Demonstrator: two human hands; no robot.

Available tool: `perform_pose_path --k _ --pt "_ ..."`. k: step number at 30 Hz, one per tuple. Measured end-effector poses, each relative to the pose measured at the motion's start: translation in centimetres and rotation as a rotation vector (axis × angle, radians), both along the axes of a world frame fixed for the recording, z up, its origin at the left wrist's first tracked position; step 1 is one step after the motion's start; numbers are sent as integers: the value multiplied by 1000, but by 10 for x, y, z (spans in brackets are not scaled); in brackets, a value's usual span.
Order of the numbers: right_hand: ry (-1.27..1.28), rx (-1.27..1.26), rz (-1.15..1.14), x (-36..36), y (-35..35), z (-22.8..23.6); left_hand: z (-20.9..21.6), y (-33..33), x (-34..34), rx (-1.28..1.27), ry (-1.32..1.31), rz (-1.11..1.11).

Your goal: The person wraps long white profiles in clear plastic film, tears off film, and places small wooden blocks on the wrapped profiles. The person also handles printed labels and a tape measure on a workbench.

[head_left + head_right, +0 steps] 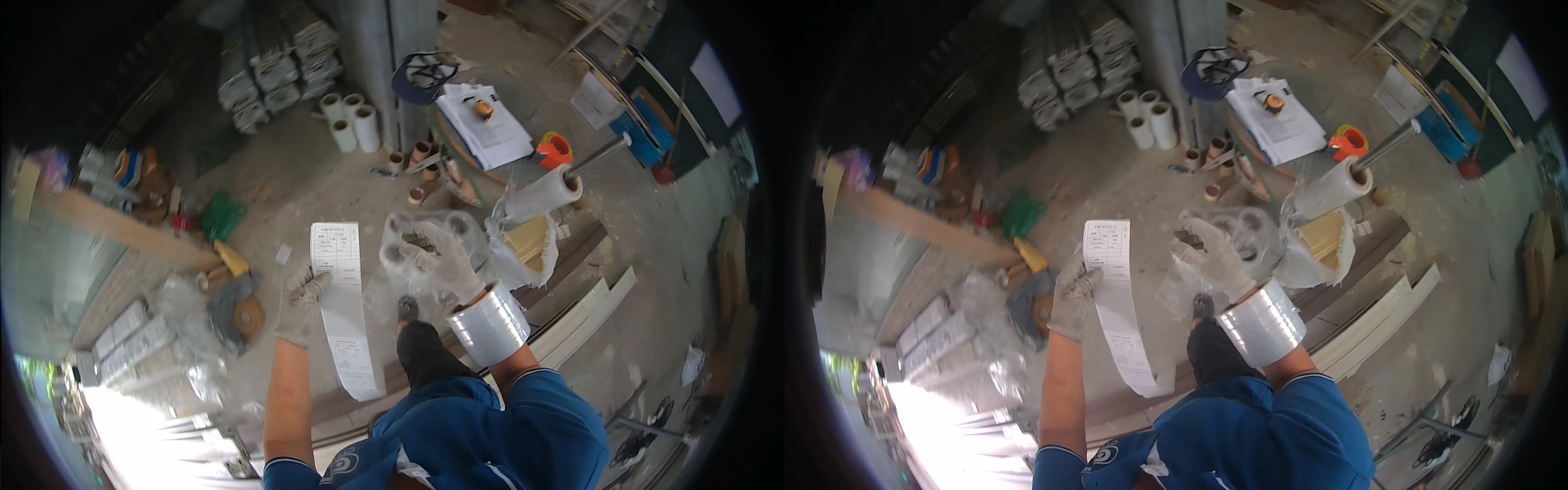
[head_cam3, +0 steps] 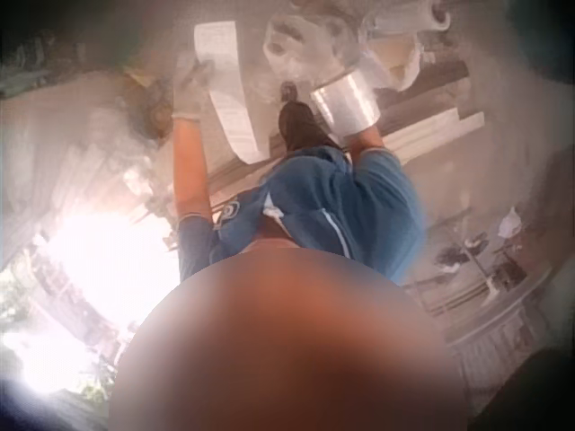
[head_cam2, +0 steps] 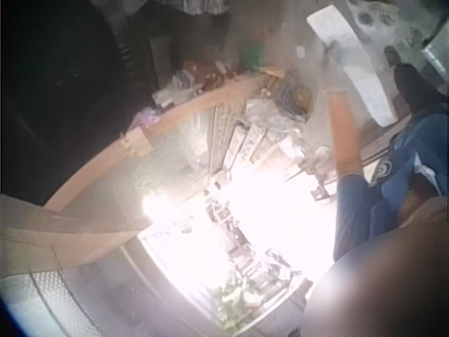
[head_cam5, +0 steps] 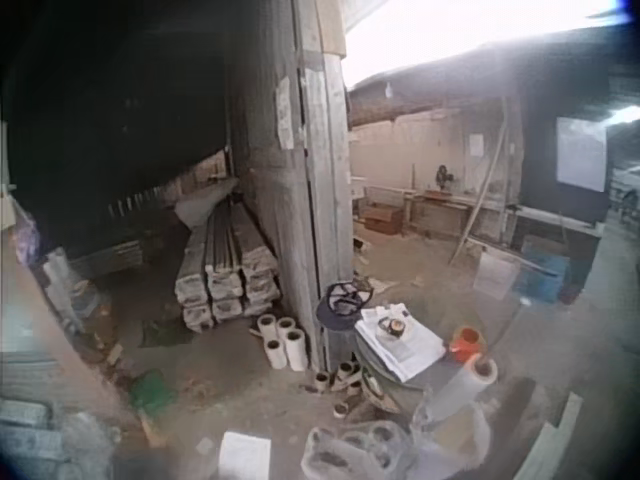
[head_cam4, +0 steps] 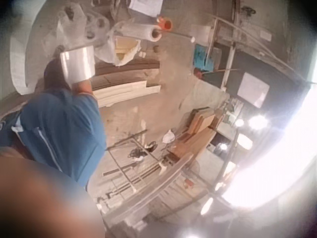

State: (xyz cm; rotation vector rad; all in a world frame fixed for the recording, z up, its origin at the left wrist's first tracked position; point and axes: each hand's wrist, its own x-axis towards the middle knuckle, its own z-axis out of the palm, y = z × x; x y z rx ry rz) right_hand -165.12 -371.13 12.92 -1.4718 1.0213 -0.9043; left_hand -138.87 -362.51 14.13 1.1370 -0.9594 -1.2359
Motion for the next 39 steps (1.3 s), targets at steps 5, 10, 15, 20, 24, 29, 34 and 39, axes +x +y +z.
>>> perform_pose_path --k 5,10,15,20,24,29,34,39 --pt "280 -256 -295 -21 -135 37 34 -172 9 -57 -107 -264" --pt "414 -255 -572 -61 -237 42 53 -335 -36 -69 -14 -382" --pt "712 -198 -730 -89 -346 14 26 -486 -70 29 266 -654" --pt "949 -102 -739 -106 -488 -27 -52 -652 -98 169 32 -704" --pt "1155 58 -666 -117 -589 -62 -96 -750 -120 109 66 -777" --pt "1242 244 -575 -127 -652 -101 -112 -797 -135 134 177 -787" --pt "873 188 -877 -143 -647 -121 -118 -816 -147 153 149 -833" --pt "502 241 -1172 -156 -632 -120 -128 -831 -187 164 112 -876"
